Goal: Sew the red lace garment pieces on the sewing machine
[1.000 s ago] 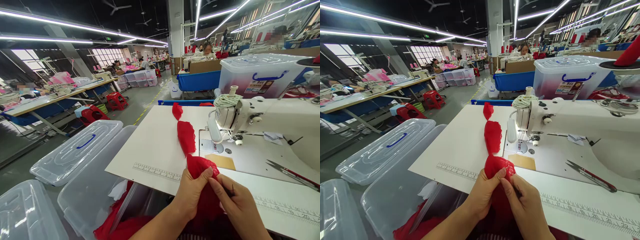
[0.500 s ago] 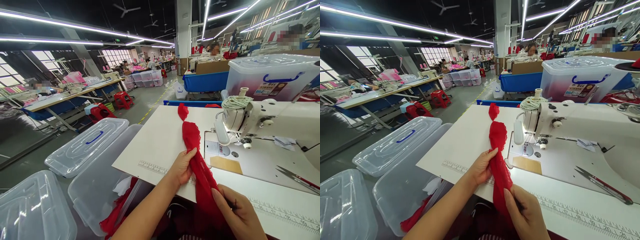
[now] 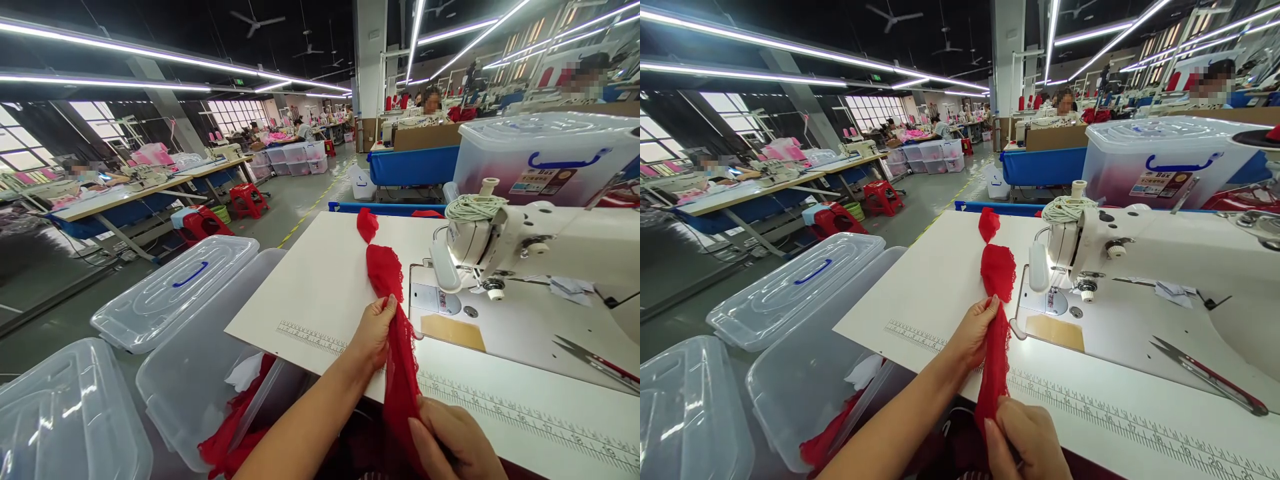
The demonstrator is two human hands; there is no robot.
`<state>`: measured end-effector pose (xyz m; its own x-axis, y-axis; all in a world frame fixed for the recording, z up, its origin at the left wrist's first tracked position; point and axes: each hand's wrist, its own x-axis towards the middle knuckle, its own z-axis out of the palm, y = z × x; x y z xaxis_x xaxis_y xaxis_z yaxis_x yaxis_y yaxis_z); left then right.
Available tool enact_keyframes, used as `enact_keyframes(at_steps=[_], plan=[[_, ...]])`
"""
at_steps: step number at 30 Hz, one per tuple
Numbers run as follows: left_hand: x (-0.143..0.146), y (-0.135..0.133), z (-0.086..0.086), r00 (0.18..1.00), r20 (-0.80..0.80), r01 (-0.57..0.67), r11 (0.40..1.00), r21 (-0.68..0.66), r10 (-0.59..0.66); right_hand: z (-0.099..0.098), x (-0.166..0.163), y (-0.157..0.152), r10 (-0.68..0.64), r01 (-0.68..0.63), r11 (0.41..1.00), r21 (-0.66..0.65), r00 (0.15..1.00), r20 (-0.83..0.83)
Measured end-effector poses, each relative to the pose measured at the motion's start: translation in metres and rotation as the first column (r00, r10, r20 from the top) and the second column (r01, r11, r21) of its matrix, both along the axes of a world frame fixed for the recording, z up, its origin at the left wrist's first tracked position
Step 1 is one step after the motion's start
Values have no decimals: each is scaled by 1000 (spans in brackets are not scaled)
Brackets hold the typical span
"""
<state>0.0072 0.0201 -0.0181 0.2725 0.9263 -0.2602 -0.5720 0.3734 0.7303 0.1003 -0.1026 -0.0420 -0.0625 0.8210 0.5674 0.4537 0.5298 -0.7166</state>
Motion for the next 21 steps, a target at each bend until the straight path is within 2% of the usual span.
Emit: enact_keyframes(at_steps=[3,6,8,9,11,13,14,16,17,18,19,21], plan=[[2,3,0,1000,-21,-17,1000,-14,17,-5,0,7,93,-94,991,93,996,14],[2,5,2,998,-4,-59,997,-41,59,-2,5,10,146,-145,986,80,989,-7],[-1,4,6,997,19,-77,996,-46,78,7,13,9,204,-204,978,-38,979,5],[-4,2,8,997,22,-72,997,-40,73,12,19,10,245,-241,959,-148,969,13],[-9,-8,13,999,4,-36,999,-9,36,22,31,12,276,-271,886,-376,960,-42],[-12,-26,16,997,-76,15,999,31,-13,29,40,19,105,-204,806,-555,973,-205],[-11,-37,16,990,-141,37,998,56,-29,30,43,24,8,-202,747,-633,955,-295],[-7,-62,13,943,-320,140,981,138,-89,31,42,34,-155,-290,611,-737,869,-470],[-5,-75,10,907,-394,235,954,184,-147,30,40,38,-196,-377,550,-746,809,-554],[-3,-85,7,867,-457,327,920,216,-201,30,38,41,-239,-443,519,-731,745,-622],[-3,-94,4,818,-526,413,875,254,-233,29,35,43,-270,-480,525,-703,689,-673],[-10,-99,1,706,-637,578,770,269,-307,30,30,42,-300,-466,584,-665,637,-710]])
